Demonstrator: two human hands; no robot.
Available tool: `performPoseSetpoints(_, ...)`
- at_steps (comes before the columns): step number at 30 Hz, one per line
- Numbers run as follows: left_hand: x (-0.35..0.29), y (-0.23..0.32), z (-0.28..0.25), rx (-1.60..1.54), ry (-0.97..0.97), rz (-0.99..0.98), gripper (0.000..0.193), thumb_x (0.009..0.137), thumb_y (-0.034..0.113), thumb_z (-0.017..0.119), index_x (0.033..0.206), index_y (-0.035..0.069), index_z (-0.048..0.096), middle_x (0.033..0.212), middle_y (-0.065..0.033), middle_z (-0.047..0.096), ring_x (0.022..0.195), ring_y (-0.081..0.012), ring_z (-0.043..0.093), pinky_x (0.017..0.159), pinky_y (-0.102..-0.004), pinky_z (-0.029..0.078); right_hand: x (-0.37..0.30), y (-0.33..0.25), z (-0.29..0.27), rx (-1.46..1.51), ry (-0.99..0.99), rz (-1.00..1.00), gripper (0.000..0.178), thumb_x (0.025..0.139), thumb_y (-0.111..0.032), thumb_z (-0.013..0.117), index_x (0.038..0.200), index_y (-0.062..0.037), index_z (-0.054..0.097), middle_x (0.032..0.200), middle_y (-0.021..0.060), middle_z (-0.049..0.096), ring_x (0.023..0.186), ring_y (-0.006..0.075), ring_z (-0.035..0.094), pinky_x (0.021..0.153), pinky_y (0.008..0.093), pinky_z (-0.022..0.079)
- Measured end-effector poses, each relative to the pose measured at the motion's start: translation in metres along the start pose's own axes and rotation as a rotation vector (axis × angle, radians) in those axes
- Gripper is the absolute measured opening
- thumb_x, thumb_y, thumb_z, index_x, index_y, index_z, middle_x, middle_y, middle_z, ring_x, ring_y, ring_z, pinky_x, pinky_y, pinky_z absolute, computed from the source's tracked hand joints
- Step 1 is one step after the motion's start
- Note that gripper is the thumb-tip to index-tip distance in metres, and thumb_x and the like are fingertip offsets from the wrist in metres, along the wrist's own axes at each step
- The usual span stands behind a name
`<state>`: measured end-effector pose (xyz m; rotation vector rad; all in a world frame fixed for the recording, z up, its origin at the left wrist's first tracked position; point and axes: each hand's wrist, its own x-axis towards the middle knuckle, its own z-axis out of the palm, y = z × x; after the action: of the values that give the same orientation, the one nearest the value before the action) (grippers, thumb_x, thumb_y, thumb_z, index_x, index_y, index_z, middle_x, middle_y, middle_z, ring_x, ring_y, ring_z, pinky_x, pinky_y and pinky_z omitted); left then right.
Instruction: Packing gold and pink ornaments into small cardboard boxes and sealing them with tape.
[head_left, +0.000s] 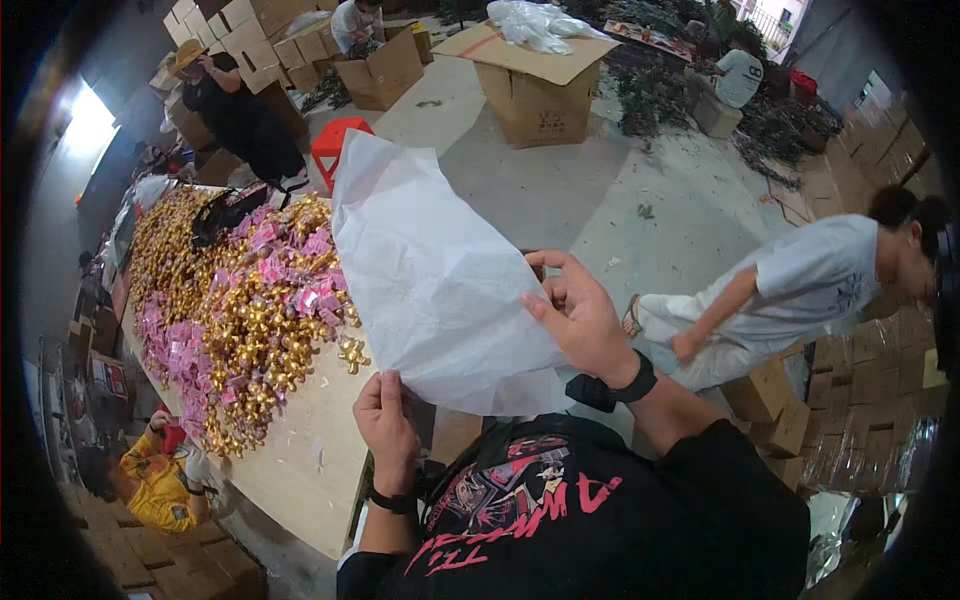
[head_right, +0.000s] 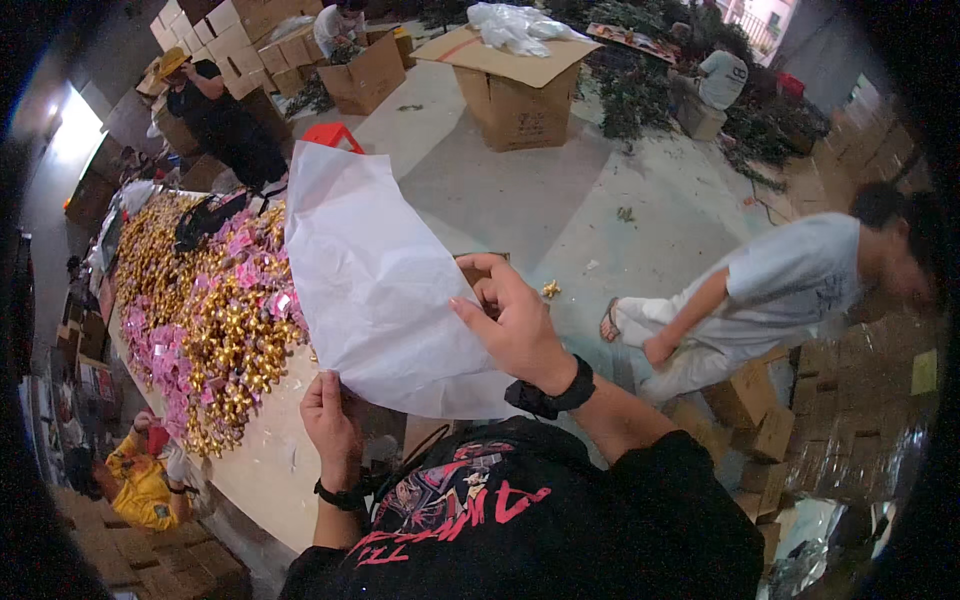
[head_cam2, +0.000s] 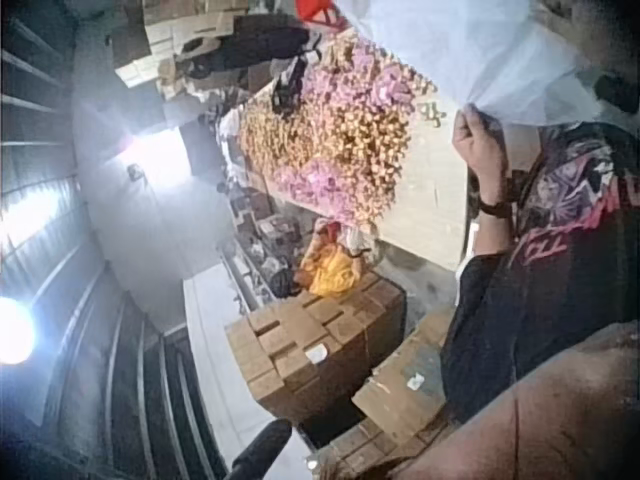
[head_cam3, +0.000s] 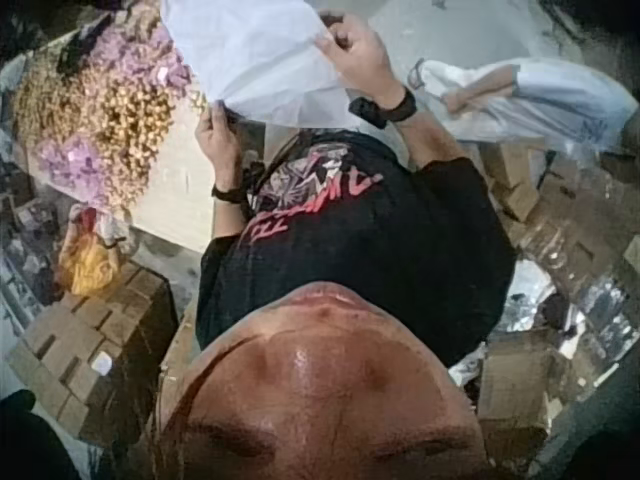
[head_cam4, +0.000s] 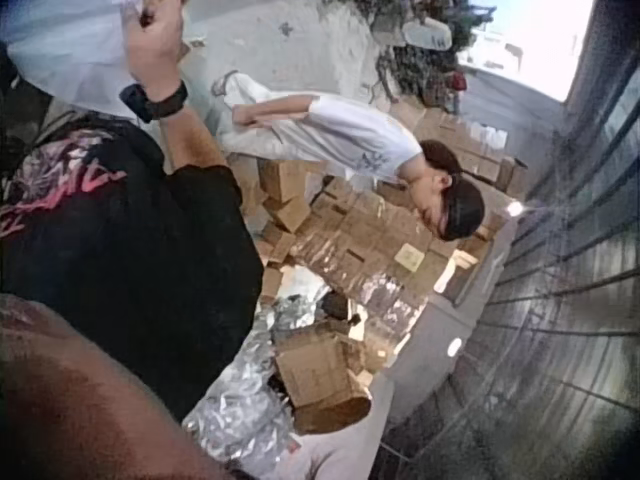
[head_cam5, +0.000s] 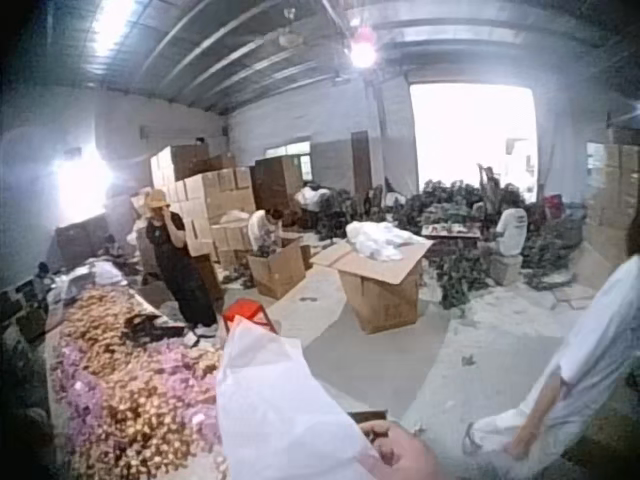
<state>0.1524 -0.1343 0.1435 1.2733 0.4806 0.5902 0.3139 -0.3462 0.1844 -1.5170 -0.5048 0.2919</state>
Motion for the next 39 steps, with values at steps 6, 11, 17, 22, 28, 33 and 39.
performPoseSetpoints(6,-0.003,0.021,-0.006,0.182,-0.011,0.089,0.032,0.1,0.02,0.053,0.074,0.002,0.058,0.066,0.0034,0.055,0.06,-0.0042,0.046,0.056,-0.0213,0.037,-0.016,-0.058,0.028,-0.728,0.02,-0.625,0.058,0.075,-0.027,0.078,0.123,-0.0039,0.055,0.123,0.0142,0.054,0.102,0.0252,0.055,0.089,0.0374,0.042)
performPoseSetpoints(11,-0.012,0.031,-0.004,-0.014,-0.299,0.087,0.022,0.099,0.015,0.053,0.099,-0.005,0.063,0.087,-0.0054,0.066,0.077,-0.0098,0.059,0.072,-0.0234,0.046,-0.024,-0.086,0.061,-1.088,-0.509,-0.696,0.075,0.068,-0.03,0.08,0.131,-0.0035,0.049,0.127,0.0129,0.054,0.123,0.0286,0.046,0.103,0.0536,0.028)
performPoseSetpoints(17,-0.015,0.045,0.001,-0.046,-0.588,0.375,0.087,0.087,0.033,0.069,0.146,-0.006,0.02,0.123,-0.021,0.058,0.114,-0.0255,0.057,0.1,-0.0375,0.042,-0.017,-0.071,0.036,-0.934,-0.454,-0.62,0.054,0.067,-0.004,0.065,0.121,-0.0017,0.058,0.09,0.0078,0.065,0.091,0.027,0.059,0.087,0.0379,0.042)
performPoseSetpoints(22,0.026,0.025,-0.004,0.204,-0.224,0.451,0.098,0.081,0.041,0.07,0.15,0.0,0.014,0.147,-0.0215,0.031,0.137,-0.031,0.032,0.109,-0.0441,0.03,-0.032,-0.111,-0.024,-0.533,-0.57,-0.287,0.035,0.07,-0.004,0.064,0.104,0.0005,0.065,0.089,0.015,0.067,0.082,0.0308,0.064,0.074,0.0386,0.049)
performPoseSetpoints(28,0.096,0.017,0.026,-0.007,-0.35,0.456,0.137,0.057,0.057,0.085,0.152,0.008,0.0,0.153,-0.0202,0.016,0.144,-0.0326,0.015,0.114,-0.0509,0.019,-0.071,-0.073,-0.11,0.199,0.087,-0.028,0.034,0.08,-0.01,0.063,0.11,0.0052,0.062,0.098,0.015,0.069,0.088,0.0267,0.067,0.077,0.0343,0.053)
performPoseSetpoints(33,0.126,0.047,0.08,-0.41,-0.63,0.305,0.134,0.06,0.044,0.088,0.151,0.007,-0.002,0.151,-0.0206,0.023,0.139,-0.03,0.026,0.113,-0.0429,0.023,-0.031,-0.035,-0.116,0.222,0.089,-0.32,0.046,0.085,-0.009,0.052,0.128,0.0061,0.048,0.121,0.0184,0.06,0.102,0.0291,0.064,0.087,0.0369,0.053)
performPoseSetpoints(39,0.131,0.007,0.095,-0.081,-0.581,0.062,0.027,0.086,0.017,0.07,0.105,-0.002,0.065,0.097,-0.0044,0.067,0.087,-0.0121,0.061,0.081,-0.0274,0.048,0.01,0.019,-0.141,-0.473,0.258,0.219,0.026,0.088,-0.015,0.055,0.105,0.0034,0.063,0.09,0.0142,0.068,0.084,0.0261,0.067,0.074,0.0394,0.052)
